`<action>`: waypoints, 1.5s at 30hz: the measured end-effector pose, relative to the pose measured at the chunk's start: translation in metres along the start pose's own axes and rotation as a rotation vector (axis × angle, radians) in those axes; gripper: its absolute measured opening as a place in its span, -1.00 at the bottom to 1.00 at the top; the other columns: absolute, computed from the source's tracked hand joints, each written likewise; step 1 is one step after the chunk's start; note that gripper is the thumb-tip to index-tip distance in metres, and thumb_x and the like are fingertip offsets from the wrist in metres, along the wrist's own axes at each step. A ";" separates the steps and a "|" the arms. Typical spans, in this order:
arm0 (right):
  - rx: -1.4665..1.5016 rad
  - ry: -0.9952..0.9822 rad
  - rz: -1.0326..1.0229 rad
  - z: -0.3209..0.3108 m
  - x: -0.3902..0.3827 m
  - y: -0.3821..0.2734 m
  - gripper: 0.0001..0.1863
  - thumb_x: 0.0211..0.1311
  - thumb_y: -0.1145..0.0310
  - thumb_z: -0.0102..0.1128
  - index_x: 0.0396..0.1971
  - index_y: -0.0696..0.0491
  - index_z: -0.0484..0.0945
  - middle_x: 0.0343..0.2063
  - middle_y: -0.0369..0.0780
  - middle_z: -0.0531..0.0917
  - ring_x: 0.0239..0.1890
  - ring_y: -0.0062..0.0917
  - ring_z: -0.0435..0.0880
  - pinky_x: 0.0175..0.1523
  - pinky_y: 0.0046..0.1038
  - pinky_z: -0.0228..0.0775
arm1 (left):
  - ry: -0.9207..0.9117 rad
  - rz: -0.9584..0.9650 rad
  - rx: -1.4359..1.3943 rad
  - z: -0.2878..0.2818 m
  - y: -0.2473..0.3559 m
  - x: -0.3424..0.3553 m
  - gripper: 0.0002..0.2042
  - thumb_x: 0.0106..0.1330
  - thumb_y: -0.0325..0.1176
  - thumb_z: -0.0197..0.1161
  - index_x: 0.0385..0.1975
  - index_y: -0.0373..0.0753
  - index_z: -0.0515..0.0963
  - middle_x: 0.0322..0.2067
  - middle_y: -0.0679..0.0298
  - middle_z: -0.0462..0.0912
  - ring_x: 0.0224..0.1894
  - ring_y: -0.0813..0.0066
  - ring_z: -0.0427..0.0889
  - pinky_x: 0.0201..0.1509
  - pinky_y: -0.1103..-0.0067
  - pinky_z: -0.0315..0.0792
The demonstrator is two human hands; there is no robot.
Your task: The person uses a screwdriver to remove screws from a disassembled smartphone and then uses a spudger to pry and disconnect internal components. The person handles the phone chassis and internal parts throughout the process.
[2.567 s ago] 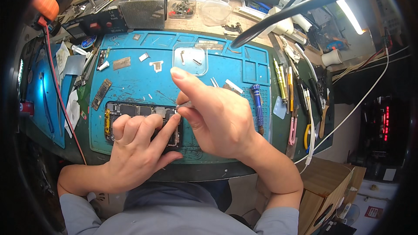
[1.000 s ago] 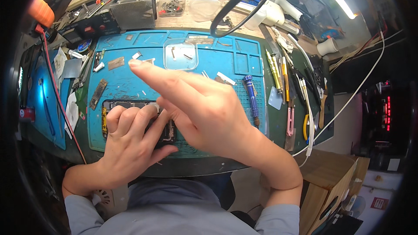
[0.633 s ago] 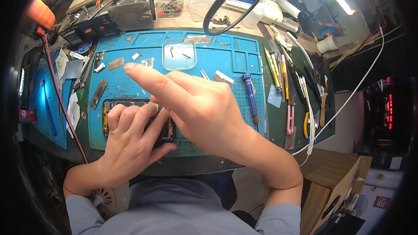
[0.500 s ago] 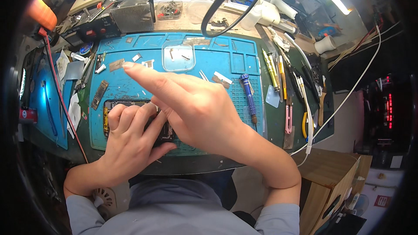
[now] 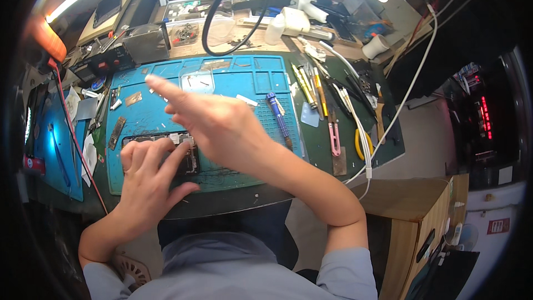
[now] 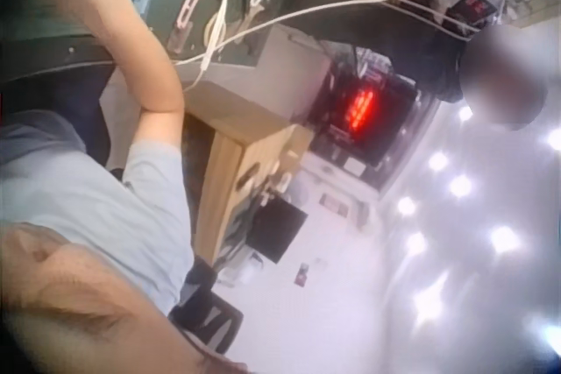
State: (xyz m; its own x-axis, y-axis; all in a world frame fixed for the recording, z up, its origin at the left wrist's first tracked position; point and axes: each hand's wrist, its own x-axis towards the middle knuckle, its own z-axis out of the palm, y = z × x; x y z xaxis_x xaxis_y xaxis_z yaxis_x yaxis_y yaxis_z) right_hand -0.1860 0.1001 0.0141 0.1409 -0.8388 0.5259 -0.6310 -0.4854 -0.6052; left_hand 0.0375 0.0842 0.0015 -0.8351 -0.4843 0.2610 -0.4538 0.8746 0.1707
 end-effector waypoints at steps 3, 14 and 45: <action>0.053 0.141 0.144 -0.043 -0.011 -0.001 -0.31 0.42 0.49 0.31 0.50 0.05 0.30 -0.36 -0.23 0.79 -0.36 -0.60 0.74 -0.16 -0.55 0.62 | 0.075 -0.040 -0.048 -0.015 -0.013 0.001 -0.41 0.10 -0.13 0.54 0.15 -0.23 0.62 -0.01 0.23 0.53 0.09 0.19 0.46 0.30 0.23 0.18; -0.295 0.099 0.605 -0.079 -0.067 0.019 -0.42 0.34 0.48 0.37 0.36 0.08 0.49 -0.46 -0.26 0.69 -0.46 -0.65 0.69 -0.33 -0.52 0.51 | 0.394 -0.064 -0.236 -0.012 -0.108 0.060 -0.83 0.42 -0.58 0.20 -0.07 -0.36 0.66 -0.30 0.10 0.69 -0.22 0.22 0.71 -0.12 0.42 0.55; 0.210 0.214 0.096 0.017 -0.005 0.021 -0.50 0.34 0.53 0.43 0.22 0.24 0.46 -0.25 -0.08 0.80 -0.16 -0.43 0.86 -0.08 -0.50 0.72 | 0.042 -0.225 -0.731 0.007 -0.083 0.040 -0.84 0.22 -0.46 0.53 -0.26 -0.29 0.70 -0.39 0.30 0.70 -0.40 0.55 0.65 -0.34 0.59 0.48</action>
State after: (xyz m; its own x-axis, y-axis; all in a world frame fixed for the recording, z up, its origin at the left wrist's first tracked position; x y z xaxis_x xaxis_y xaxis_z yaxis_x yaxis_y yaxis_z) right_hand -0.1870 0.0898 -0.0106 -0.0899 -0.8230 0.5609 -0.4591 -0.4655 -0.7566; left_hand 0.0398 -0.0073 -0.0090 -0.7280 -0.6619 0.1787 -0.2784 0.5236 0.8052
